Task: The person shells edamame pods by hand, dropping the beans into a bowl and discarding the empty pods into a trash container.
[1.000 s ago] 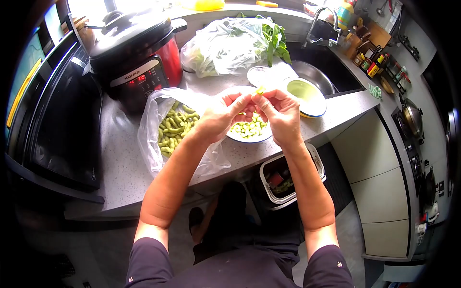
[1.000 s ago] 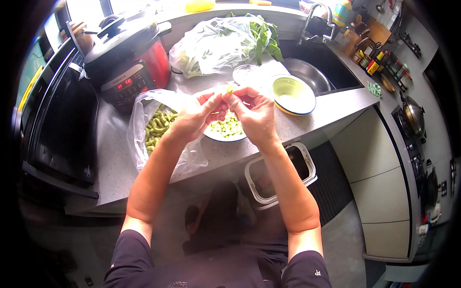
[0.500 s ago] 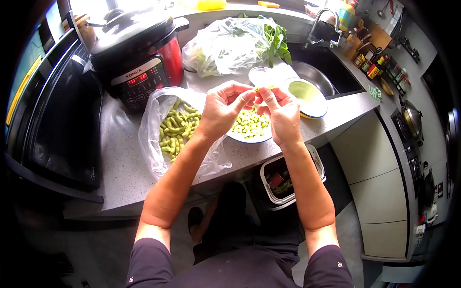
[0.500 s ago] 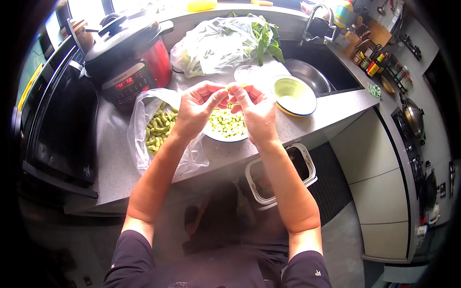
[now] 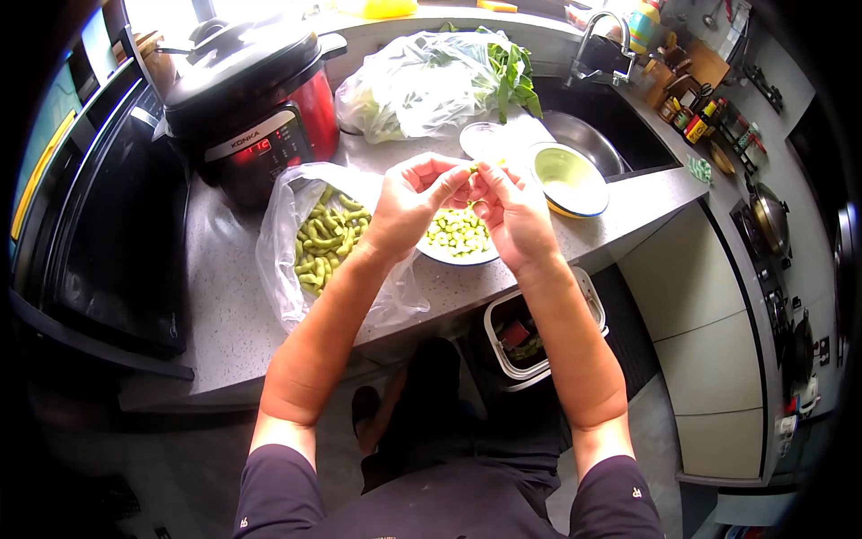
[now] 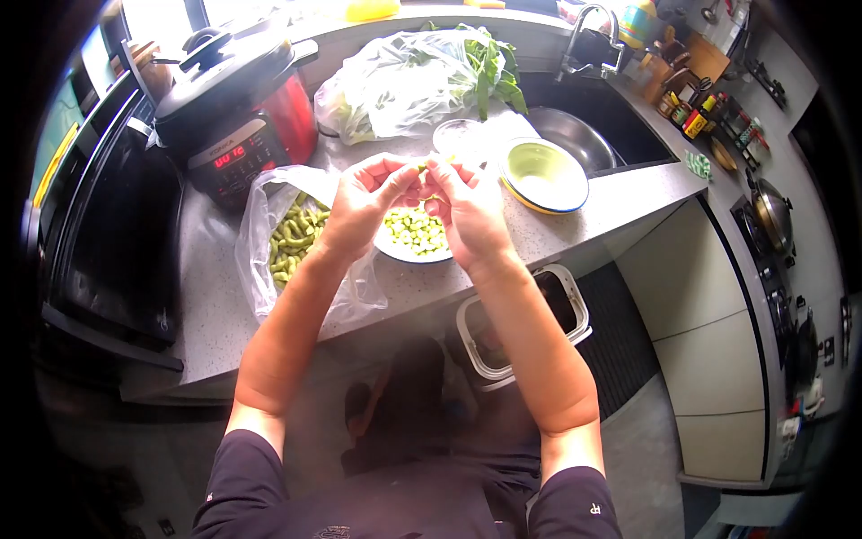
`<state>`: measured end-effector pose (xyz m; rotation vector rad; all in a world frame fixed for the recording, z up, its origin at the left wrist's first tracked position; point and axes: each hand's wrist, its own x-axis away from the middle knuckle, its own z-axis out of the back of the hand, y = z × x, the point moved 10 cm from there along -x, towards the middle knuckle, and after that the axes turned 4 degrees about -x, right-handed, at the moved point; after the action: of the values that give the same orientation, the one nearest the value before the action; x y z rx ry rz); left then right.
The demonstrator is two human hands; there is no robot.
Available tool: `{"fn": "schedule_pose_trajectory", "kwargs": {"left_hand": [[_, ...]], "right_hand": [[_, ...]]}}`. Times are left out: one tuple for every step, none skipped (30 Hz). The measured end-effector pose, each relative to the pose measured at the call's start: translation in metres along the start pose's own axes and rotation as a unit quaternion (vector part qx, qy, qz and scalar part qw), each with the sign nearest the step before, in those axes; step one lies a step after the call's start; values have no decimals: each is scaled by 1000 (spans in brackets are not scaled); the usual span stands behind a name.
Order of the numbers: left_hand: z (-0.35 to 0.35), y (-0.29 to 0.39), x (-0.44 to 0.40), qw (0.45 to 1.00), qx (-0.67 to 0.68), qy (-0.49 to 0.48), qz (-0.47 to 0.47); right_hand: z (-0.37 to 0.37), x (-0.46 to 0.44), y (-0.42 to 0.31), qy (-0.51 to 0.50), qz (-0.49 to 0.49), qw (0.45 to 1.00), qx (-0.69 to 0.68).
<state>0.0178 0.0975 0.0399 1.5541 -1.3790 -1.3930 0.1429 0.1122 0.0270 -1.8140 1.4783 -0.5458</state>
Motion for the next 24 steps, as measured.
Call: {"fn": "schedule_pose_trajectory", "kwargs": {"left_hand": [[1, -1, 0, 1000, 6, 16, 14], [-1, -6, -2, 1000, -8, -8, 25], [-1, -11, -2, 999, -21, -31, 37], [-1, -16, -2, 997, -35, -54, 48], [-1, -19, -2, 997, -21, -59, 49], [-5, -18, -2, 997, -7, -65, 49], [-9, -17, -1, 996, 8, -70, 49], [-10, -15, 1, 997, -1, -60, 44], [-9, -16, 2, 997, 20, -39, 56], [-8, -19, 4, 997, 41, -20, 69], [-7, -21, 5, 995, 61, -2, 81], [-5, -22, 6, 994, 63, 9, 88], [-3, -23, 6, 993, 65, 19, 96], [-1, -24, 7, 992, 66, 29, 103], [-2, -21, 5, 995, 48, 13, 85], [-3, -20, 3, 997, 30, -4, 68], [-5, -19, 2, 998, 12, -21, 52], [-8, -11, 2, 999, -9, -34, 20], [-13, -3, 3, 998, -30, -47, -12], [-17, 5, 4, 996, -52, -60, -44], [-19, 9, 5, 994, -68, -60, -55], [-20, 13, 7, 993, -84, -59, -66], [-21, 16, 8, 990, -100, -58, -76], [-20, 16, 7, 986, -132, -55, -87]], "right_hand": [[-2, 0, -5, 6, 47, 998, 29], [-4, 0, -8, 13, 92, 994, 58], [-5, 3, -13, 20, 135, 987, 87], [-7, 7, -20, 38, 154, 975, 153], [-10, 10, -23, 43, 188, 963, 187], [-13, 12, -26, 48, 220, 949, 221], [-16, 15, -29, 53, 252, 932, 255], [-18, 16, -29, 47, 268, 920, 281], [-17, 13, -25, 46, 253, 931, 261], [-15, 11, -22, 48, 238, 940, 241], [-14, 9, -19, 48, 224, 948, 220], [-15, 8, -17, 44, 213, 953, 210], [-17, 9, -15, 40, 202, 958, 199], [-19, 8, -13, 35, 192, 962, 188], [-20, 8, -13, 40, 186, 966, 177], [-22, 9, -14, 45, 179, 969, 167], [-21, 9, -13, 50, 172, 971, 156], [-19, 8, -11, 51, 162, 976, 140], [-16, 8, -9, 52, 152, 979, 124], [-15, 7, -8, 53, 142, 983, 108], [-14, 7, -6, 55, 130, 986, 89], [-14, 7, -5, 58, 117, 989, 70], [-13, 6, -3, 60, 104, 991, 51], [-11, 6, -1, 67, 83, 993, 47]]}}
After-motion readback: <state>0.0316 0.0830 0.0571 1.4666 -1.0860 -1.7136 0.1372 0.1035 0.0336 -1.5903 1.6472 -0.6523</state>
